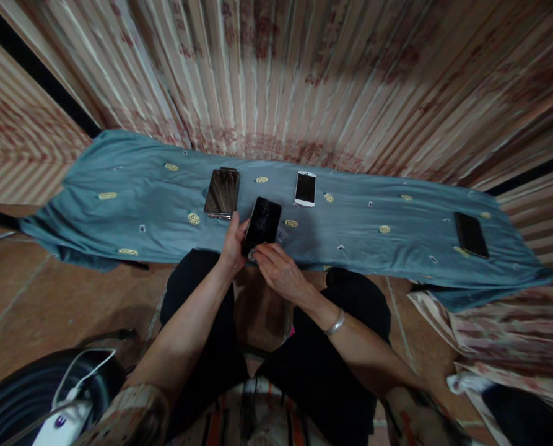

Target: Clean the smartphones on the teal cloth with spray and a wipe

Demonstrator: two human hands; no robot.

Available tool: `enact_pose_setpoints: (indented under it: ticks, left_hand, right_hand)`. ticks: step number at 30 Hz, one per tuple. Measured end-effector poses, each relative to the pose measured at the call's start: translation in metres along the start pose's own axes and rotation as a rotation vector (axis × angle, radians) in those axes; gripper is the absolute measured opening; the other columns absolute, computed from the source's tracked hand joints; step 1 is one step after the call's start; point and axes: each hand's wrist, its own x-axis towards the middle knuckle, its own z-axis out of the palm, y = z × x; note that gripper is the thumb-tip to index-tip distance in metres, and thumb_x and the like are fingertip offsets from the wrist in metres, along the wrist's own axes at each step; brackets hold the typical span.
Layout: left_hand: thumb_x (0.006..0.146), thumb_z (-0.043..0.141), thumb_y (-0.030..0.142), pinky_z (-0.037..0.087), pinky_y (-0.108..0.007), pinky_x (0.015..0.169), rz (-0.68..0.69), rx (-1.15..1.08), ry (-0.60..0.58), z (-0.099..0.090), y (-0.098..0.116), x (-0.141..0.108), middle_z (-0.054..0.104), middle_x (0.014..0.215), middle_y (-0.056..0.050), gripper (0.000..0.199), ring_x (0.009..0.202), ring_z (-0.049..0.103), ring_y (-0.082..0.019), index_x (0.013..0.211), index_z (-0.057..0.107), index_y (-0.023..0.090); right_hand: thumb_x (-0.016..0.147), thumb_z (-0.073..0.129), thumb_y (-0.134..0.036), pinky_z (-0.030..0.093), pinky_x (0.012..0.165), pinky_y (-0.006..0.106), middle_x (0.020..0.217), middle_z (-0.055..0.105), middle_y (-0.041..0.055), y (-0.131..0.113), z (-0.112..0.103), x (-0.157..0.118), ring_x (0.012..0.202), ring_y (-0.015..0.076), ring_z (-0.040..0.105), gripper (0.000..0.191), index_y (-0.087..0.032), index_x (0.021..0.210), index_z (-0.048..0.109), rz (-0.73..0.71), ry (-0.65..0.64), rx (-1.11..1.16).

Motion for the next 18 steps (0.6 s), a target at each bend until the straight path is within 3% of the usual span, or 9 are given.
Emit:
enact_pose_setpoints:
  ticks: [8, 13, 18]
  left_hand:
    - [0.101, 0.044, 0.073, 0.037, -0.024, 0.044, -0.058, 0.009, -0.028, 0.001, 0.003, -0.005, 0.07, 0.065, -0.002, 0.069, 0.05, 0.058, -0.014, 0.121, 0.076, 0.015]
    - [0.103, 0.047, 0.068, 0.045, -0.023, 0.051, -0.067, -0.032, -0.005, 0.004, 0.002, -0.006, 0.066, 0.062, 0.0, 0.063, 0.055, 0.063, -0.015, 0.115, 0.077, 0.014]
    - [0.101, 0.055, 0.064, 0.051, -0.025, 0.06, -0.077, -0.072, 0.047, 0.005, -0.002, -0.005, 0.065, 0.062, 0.001, 0.054, 0.061, 0.066, -0.016, 0.106, 0.078, 0.016]
  right_hand:
    - [0.103, 0.05, -0.005, 0.059, 0.11, 0.043, 0.124, 0.075, 0.0152, -0.003, 0.001, 0.015, 0.116, 0.0267, 0.067, 0.034, -0.017, 0.12, 0.077, -0.013, -0.004, 0.003]
    - [0.104, 0.051, -0.008, 0.059, 0.111, 0.041, 0.127, 0.075, 0.0172, 0.003, 0.001, 0.024, 0.119, 0.027, 0.066, 0.032, -0.013, 0.123, 0.076, 0.036, 0.017, -0.004]
    - [0.106, 0.046, -0.009, 0.059, 0.111, 0.044, 0.128, 0.076, 0.0128, 0.012, 0.001, 0.03, 0.118, 0.0259, 0.067, 0.037, -0.018, 0.125, 0.077, 0.067, 0.064, -0.031]
